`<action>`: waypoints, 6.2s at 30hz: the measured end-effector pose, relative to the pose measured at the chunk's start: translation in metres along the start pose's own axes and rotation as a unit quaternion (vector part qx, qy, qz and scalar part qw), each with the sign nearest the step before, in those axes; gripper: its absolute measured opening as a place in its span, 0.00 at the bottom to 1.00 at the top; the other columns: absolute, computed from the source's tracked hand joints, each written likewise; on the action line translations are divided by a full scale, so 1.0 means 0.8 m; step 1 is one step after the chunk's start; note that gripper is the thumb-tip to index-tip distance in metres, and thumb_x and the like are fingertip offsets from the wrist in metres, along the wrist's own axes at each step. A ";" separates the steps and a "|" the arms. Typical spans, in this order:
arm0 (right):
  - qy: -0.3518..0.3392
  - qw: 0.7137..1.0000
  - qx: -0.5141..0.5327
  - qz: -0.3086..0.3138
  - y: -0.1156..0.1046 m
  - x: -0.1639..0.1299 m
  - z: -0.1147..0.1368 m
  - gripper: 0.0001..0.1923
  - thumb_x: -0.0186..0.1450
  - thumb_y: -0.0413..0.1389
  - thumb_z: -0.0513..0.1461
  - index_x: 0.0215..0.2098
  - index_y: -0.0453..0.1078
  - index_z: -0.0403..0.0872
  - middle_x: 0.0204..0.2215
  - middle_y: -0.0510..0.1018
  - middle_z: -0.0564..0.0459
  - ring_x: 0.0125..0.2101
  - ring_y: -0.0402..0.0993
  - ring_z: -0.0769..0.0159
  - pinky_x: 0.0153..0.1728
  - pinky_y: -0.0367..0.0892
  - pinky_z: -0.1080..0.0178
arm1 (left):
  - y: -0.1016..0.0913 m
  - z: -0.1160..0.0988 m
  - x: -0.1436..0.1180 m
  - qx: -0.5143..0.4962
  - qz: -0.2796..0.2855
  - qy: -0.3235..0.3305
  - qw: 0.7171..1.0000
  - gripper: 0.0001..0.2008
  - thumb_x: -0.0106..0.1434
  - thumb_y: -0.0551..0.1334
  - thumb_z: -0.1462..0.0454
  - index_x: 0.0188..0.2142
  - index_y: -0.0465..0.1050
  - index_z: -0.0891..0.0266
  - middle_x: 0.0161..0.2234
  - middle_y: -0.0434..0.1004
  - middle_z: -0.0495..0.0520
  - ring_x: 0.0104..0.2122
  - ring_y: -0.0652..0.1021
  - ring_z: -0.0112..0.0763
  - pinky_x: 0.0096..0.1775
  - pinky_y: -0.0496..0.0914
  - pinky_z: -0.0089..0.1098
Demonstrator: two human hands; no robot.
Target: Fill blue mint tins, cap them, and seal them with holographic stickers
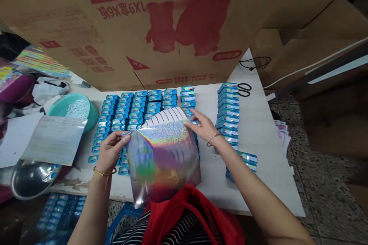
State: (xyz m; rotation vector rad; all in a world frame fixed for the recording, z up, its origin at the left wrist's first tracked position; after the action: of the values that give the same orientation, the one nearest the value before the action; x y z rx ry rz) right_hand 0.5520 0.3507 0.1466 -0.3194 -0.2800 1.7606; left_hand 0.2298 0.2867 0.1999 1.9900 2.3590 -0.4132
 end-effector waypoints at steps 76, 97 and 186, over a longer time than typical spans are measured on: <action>0.093 0.994 0.053 -0.017 0.062 0.061 -0.109 0.16 0.67 0.46 0.49 0.30 0.67 0.48 0.31 0.75 0.49 0.37 0.72 0.61 0.38 0.66 0.61 | 0.206 0.049 0.062 0.084 -0.042 0.053 0.994 0.10 0.58 0.65 0.57 0.30 0.67 0.60 0.28 0.71 0.49 0.31 0.73 0.29 0.36 0.68 0.31; 0.079 0.982 -0.060 -0.158 -0.039 0.146 -0.157 0.14 0.63 0.49 0.45 0.22 0.59 0.49 0.21 0.64 0.55 0.26 0.60 0.66 0.32 0.57 0.64 | 0.336 0.088 0.222 0.173 -0.084 0.060 0.980 0.05 0.53 0.65 0.65 0.24 0.70 0.61 0.31 0.70 0.51 0.37 0.71 0.35 0.44 0.66 0.37; 0.057 0.957 -0.271 -0.084 -0.014 0.110 -0.159 0.13 0.69 0.48 0.42 0.28 0.68 0.48 0.31 0.75 0.51 0.38 0.66 0.60 0.43 0.52 0.57 | 0.326 0.108 0.165 0.341 -0.119 0.066 0.930 0.07 0.61 0.61 0.60 0.29 0.69 0.60 0.41 0.72 0.56 0.44 0.70 0.43 0.46 0.60 0.46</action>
State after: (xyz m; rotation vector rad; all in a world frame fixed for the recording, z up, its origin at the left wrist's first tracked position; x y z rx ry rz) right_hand 0.5910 0.4414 0.0263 -0.7660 -0.6897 1.4678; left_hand 0.4464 0.4334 0.0433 1.9839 2.8221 -1.3067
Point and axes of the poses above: each hand's wrist, its own x-axis towards the middle knuckle, its own y-axis out of the palm, z = x × y, the point moved 2 cm from there along x, towards the middle knuckle
